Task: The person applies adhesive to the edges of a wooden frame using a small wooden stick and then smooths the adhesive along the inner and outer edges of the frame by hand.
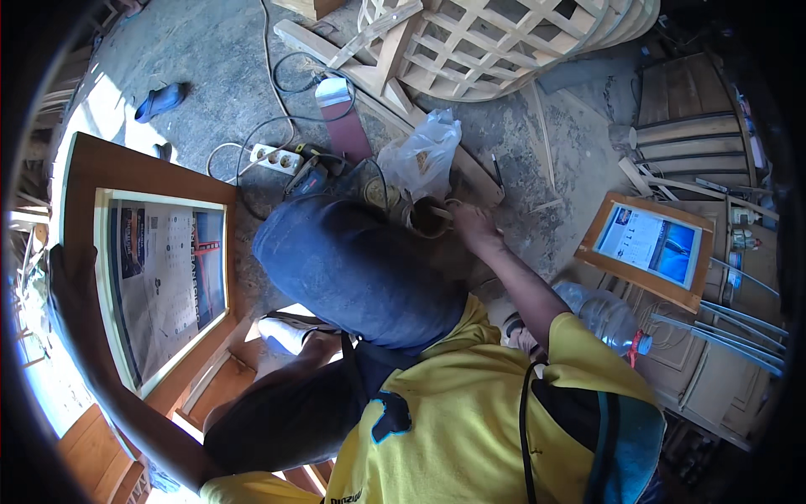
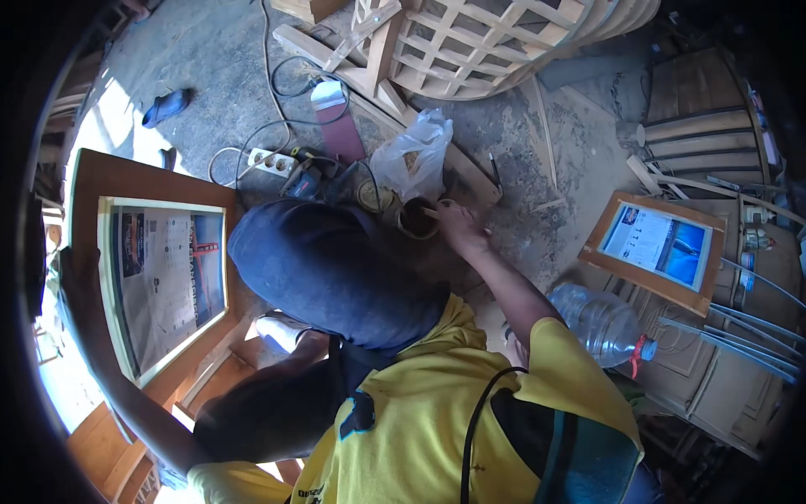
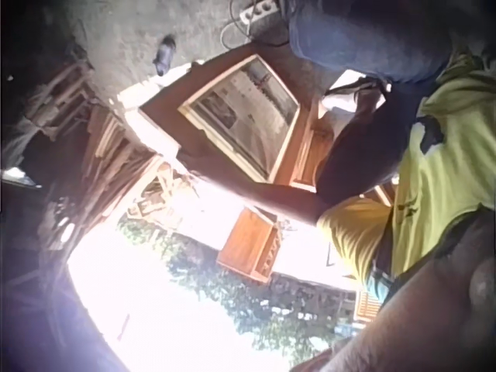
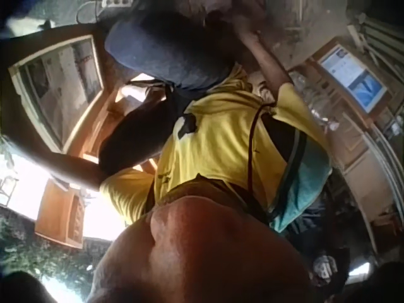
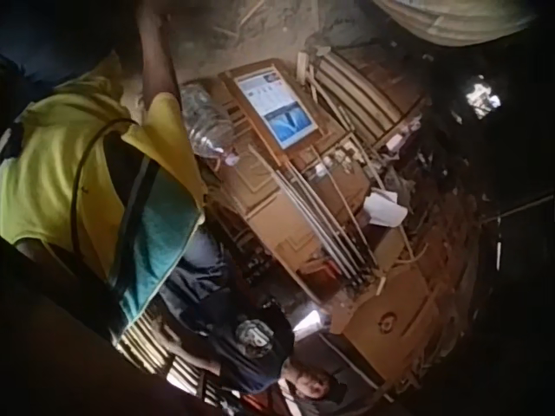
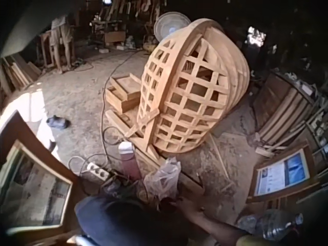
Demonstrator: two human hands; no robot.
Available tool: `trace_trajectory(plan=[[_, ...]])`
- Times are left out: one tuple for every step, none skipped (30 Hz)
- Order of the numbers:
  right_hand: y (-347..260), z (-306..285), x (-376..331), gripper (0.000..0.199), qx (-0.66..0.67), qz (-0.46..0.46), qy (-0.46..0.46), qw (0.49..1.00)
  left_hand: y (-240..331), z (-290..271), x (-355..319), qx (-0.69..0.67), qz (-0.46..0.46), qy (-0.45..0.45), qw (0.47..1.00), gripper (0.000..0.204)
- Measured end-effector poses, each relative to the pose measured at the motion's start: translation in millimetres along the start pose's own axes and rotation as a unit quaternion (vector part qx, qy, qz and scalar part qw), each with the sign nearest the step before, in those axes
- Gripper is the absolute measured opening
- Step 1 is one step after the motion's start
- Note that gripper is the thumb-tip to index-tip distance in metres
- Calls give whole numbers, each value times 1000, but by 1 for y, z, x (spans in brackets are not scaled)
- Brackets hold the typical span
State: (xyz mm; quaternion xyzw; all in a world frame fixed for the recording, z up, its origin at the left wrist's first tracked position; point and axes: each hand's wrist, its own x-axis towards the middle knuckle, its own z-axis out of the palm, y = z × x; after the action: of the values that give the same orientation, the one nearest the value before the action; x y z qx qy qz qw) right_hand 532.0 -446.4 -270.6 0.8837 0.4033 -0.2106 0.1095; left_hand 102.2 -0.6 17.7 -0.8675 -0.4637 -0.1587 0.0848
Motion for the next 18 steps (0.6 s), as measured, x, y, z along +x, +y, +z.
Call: trace_trajectory(plan=[[-6,4,10,24,-3,-13,8,1000,11,-7,-2,6,0,9,1000,48],[-13,8,13,20,-7,-9,1,1000,23,-17,-10,45,14,22,999,44],[-22,13,23,19,-11,-9,0,1000,17,-21,-7,61,-11,-25,998,40],[-5,35,28,20,-31,-6,8,999,21,0,-1,24,20,6,999,38],[7,57,37,22,-44,-17,17,999,25,6,1,5,45,41,998,36],[9,64,43,24,-33,-11,32,999,32,1,2,13,23,24,999,35],[8,65,44,26,-22,0,43,999,43,-6,2,16,4,5,1000,34],[2,57,40,25,-34,5,29,999,55,-13,1,-4,-13,-11,1000,30],[-8,47,36,25,-44,5,15,999,55,-23,-1,2,-32,-33,999,27],[-8,52,36,25,-47,-3,30,998,52,-24,-4,-7,-23,-20,999,27],[0,66,39,25,-91,-53,47,993,49,-25,-6,-18,-11,-10,1000,26],[8,75,44,25,-134,-102,60,984,54,-31,-6,-4,-32,-19,999,28],[14,74,44,25,-135,-104,67,983,52,-30,-8,-15,-31,-9,999,28],[22,75,44,27,-72,-118,73,988,50,-30,-8,-23,-25,-2,999,28],[34,74,41,30,-8,-126,77,989,50,-27,-5,-34,-14,3,999,28],[48,68,35,30,-7,-124,77,989,49,-26,-4,-36,-11,3,999,28],[66,60,29,30,39,-117,18,992,47,-24,-1,-41,-6,5,999,29],[76,47,18,33,86,-107,-43,990,46,-22,2,-47,0,5,999,30]])
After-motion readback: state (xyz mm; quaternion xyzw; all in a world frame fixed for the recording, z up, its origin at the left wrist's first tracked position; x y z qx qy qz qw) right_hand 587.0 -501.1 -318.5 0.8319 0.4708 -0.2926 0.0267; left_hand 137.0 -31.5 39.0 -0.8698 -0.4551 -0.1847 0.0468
